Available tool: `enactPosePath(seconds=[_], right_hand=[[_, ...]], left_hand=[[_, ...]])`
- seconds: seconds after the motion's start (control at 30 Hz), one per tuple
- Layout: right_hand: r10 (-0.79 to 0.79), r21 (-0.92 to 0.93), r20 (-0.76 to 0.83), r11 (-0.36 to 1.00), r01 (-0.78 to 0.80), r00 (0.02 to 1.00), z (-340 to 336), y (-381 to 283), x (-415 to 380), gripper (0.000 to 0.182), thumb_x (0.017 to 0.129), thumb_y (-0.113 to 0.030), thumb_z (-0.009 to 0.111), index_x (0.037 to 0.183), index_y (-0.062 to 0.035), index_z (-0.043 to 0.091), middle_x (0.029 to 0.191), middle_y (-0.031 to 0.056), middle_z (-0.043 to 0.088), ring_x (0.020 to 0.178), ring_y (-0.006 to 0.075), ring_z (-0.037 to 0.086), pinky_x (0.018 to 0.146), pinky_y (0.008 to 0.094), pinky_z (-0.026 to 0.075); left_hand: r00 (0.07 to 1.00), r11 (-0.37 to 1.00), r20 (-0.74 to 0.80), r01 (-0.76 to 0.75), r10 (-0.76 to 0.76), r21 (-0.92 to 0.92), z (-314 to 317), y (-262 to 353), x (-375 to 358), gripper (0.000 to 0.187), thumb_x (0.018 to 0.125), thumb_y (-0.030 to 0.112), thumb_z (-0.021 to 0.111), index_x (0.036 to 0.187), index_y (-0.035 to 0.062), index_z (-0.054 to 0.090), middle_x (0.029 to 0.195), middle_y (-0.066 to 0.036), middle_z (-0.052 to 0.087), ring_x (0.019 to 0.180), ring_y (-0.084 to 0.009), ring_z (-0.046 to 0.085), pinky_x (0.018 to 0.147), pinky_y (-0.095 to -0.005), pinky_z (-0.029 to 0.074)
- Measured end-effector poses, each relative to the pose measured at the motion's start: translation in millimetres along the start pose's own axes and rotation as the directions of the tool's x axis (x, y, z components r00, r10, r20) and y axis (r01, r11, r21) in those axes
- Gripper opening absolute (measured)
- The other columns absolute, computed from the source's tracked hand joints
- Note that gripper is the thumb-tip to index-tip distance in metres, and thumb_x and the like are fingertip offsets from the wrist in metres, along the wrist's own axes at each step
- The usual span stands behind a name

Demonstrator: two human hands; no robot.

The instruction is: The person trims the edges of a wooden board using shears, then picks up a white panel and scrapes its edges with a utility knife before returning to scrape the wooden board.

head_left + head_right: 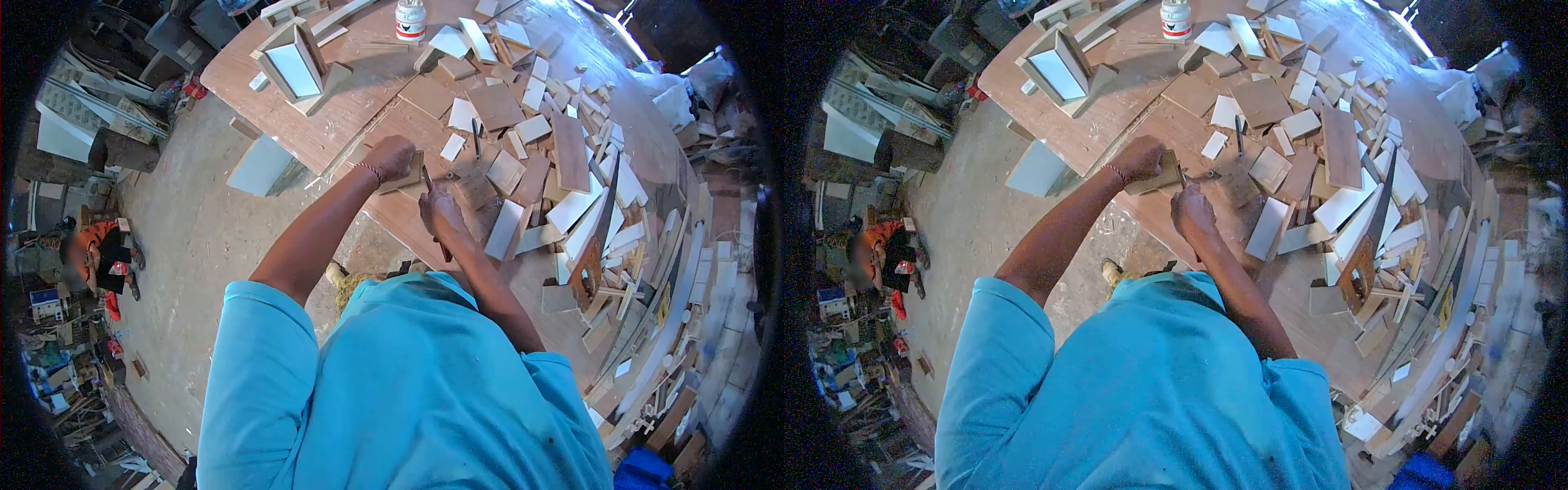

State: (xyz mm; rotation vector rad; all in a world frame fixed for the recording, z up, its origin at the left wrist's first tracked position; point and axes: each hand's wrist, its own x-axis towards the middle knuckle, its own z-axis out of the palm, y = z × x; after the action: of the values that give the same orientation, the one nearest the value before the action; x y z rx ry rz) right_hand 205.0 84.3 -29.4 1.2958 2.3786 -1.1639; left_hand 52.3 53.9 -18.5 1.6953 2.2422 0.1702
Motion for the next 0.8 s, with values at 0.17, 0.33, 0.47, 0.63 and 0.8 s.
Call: enactPosePath(seconds=[0.17, 0.33, 0.47, 0.63, 0.8], right_hand=[[-0.169, -0.054, -0.083, 0.985, 0.165, 0.982, 9, 11, 13, 0.029, 0.079, -0.021, 0.042, 0.086, 0.0067, 0.045, 0.079, 0.027, 0.054, 0.071, 0.0376, 0.055, 0.06, 0.0419, 0.046], [-0.055, -0.057, -0.166, 0.997, 0.046, 0.985, 11, -2, 13, 0.029, 0.077, -0.022, 0.044, 0.083, 0.0052, 0.048, 0.078, 0.0266, 0.054, 0.071, 0.0382, 0.055, 0.059, 0.0416, 0.046], [-0.19, 0.017, -0.065, 0.981, 0.192, 0.98, -2, 2, 11, 0.027, 0.077, -0.022, 0.044, 0.081, 0.0052, 0.049, 0.075, 0.0273, 0.054, 0.068, 0.0382, 0.056, 0.056, 0.0414, 0.045], [-0.27, 0.165, 0.035, 0.951, 0.261, 0.962, -12, 7, 11, 0.025, 0.076, -0.02, 0.045, 0.078, 0.0046, 0.049, 0.068, 0.0259, 0.052, 0.06, 0.0358, 0.055, 0.051, 0.0425, 0.044], [-0.166, -0.017, -0.118, 0.986, 0.166, 0.979, 9, 12, 8, 0.023, 0.076, -0.019, 0.044, 0.082, 0.0027, 0.049, 0.07, 0.0242, 0.053, 0.061, 0.0351, 0.055, 0.052, 0.0423, 0.044]], left_hand=[[0.997, 0.997, -0.031, -0.068, 0.069, 0.027, 2, -1, 0, 0.008, 0.053, 0.005, 0.054, 0.059, 0.0005, 0.058, 0.065, -0.021, 0.055, 0.065, -0.0341, 0.056, 0.06, -0.0383, 0.046], [0.991, 0.993, -0.063, -0.12, 0.119, -0.016, 6, -3, -1, 0.009, 0.054, 0.006, 0.055, 0.06, 0.0006, 0.058, 0.066, -0.021, 0.055, 0.064, -0.0339, 0.056, 0.058, -0.0383, 0.046], [0.99, 0.993, -0.078, -0.113, 0.116, 0.041, 5, 2, -5, 0.009, 0.053, 0.007, 0.056, 0.059, 0.0004, 0.057, 0.066, -0.021, 0.055, 0.063, -0.0339, 0.056, 0.058, -0.0382, 0.046], [0.984, 0.991, -0.135, -0.112, 0.121, 0.071, 4, 0, -2, 0.01, 0.052, 0.007, 0.057, 0.058, -0.0003, 0.057, 0.066, -0.021, 0.055, 0.064, -0.0341, 0.056, 0.058, -0.0382, 0.046], [0.995, 0.998, -0.087, -0.045, 0.049, 0.045, 5, -1, -1, 0.01, 0.051, 0.006, 0.056, 0.059, -0.0005, 0.057, 0.068, -0.023, 0.055, 0.067, -0.0341, 0.055, 0.06, -0.0386, 0.046]])
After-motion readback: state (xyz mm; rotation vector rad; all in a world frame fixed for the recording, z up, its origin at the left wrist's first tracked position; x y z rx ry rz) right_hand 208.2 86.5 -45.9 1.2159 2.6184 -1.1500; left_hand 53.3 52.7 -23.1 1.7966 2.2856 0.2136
